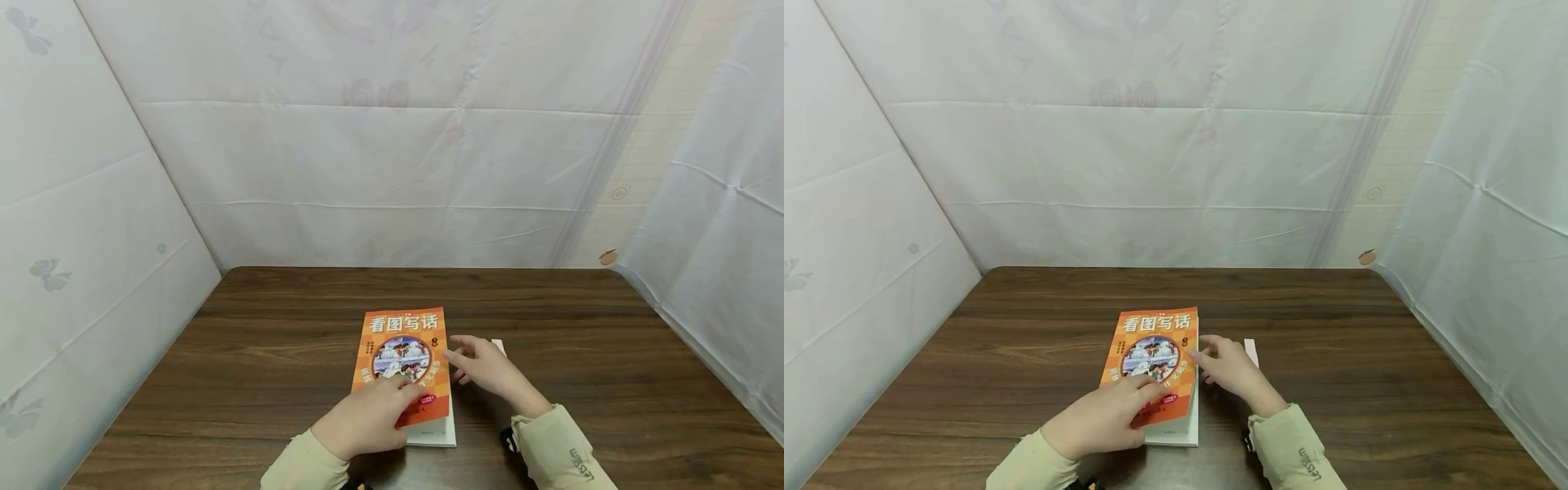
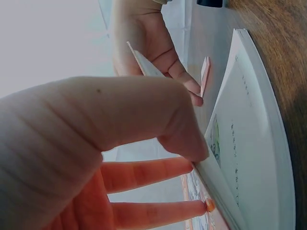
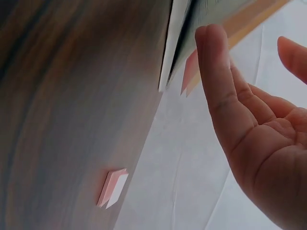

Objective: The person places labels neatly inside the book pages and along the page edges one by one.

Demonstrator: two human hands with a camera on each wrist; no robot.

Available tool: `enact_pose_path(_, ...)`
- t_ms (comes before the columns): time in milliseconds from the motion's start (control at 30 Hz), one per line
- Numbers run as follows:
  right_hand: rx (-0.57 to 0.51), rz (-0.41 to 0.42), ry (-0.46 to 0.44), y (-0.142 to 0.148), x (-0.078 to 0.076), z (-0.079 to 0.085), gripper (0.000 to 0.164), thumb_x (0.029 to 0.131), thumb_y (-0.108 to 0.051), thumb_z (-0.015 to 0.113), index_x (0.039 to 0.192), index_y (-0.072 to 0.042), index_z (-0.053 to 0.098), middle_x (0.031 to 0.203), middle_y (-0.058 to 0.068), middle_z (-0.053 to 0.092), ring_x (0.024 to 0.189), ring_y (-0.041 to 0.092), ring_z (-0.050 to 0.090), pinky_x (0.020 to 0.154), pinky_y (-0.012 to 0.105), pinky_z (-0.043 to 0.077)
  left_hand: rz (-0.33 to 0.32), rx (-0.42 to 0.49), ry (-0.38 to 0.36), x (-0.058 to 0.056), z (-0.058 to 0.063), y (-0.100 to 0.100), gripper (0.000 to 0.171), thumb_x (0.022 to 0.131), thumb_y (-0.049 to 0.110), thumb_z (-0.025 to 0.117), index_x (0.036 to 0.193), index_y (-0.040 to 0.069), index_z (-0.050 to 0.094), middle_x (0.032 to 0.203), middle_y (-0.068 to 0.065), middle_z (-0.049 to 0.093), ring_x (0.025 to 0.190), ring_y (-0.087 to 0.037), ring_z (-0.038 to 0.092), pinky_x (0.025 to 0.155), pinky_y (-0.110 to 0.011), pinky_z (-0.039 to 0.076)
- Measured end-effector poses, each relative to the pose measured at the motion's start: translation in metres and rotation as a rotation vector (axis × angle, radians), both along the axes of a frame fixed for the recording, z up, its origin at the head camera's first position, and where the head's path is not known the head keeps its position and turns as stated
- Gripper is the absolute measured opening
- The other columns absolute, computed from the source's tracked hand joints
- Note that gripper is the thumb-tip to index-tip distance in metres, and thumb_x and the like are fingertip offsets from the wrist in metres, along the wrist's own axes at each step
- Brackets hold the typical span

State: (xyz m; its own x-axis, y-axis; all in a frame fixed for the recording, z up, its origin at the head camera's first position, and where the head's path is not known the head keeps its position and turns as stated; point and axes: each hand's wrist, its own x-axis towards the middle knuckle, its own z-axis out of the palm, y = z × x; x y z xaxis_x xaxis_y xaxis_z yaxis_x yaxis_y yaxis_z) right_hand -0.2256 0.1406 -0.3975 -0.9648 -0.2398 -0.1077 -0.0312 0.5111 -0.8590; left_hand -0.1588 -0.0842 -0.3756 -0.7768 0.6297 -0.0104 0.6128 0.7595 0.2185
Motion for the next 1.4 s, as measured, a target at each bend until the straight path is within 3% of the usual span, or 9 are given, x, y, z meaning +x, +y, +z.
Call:
enact_pose_path(200, -0.065, 0.014, -0.009, -0.0053, 0.0030, -0.0008, 0.065, 0.095, -0.020, 0.066, 0.144, 0.013, 0.038, 0.111, 0.019, 0.066, 0.076, 0.021, 0.071, 0.069, 0.037, 0.060, -0.012, 0.019, 0.006, 0.0004, 0.0016, -0.0009, 0.057, 0.076, 0.020, 0.079, 0.130, 0.020, 0.061, 0.126, -0.002, 0.062, 0.107, -0.018, 0.062, 0.092, -0.035, 0.054)
enact_pose_path(567, -0.237, -0.045, -0.122, -0.0051, 0.0021, -0.0050, 0.076, 0.090, -0.016, 0.072, 0.146, 0.015, 0.030, 0.134, 0.030, 0.052, 0.094, 0.028, 0.072, 0.079, 0.042, 0.060, -0.019, 0.036, 0.027, 0.0014, 0.0031, -0.0006, 0.061, 0.076, 0.017, 0.078, 0.134, 0.019, 0.057, 0.127, -0.003, 0.061, 0.107, -0.019, 0.063, 0.092, -0.035, 0.054)
enact_pose_path(1000, -0.354, -0.007, -0.208, -0.0006, -0.0003, -0.0039, 0.074, 0.093, -0.014, 0.066, 0.146, 0.018, 0.025, 0.133, 0.034, 0.053, 0.100, 0.027, 0.069, 0.088, 0.044, 0.057, -0.001, 0.033, 0.008, 0.0006, 0.0044, 0.0005, 0.061, 0.077, 0.018, 0.079, 0.134, 0.020, 0.057, 0.129, -0.003, 0.060, 0.108, -0.020, 0.062, 0.092, -0.036, 0.054)
enact_pose_path(1400, -0.472, 0.017, -0.237, -0.0015, -0.0006, -0.0053, 0.064, 0.093, -0.011, 0.061, 0.146, 0.013, 0.033, 0.121, 0.022, 0.063, 0.089, 0.015, 0.070, 0.077, 0.029, 0.059, 0.009, 0.019, 0.010, 0.0037, 0.0055, 0.0018, 0.061, 0.078, 0.021, 0.078, 0.135, 0.020, 0.057, 0.130, -0.003, 0.059, 0.108, -0.021, 0.061, 0.091, -0.037, 0.055)
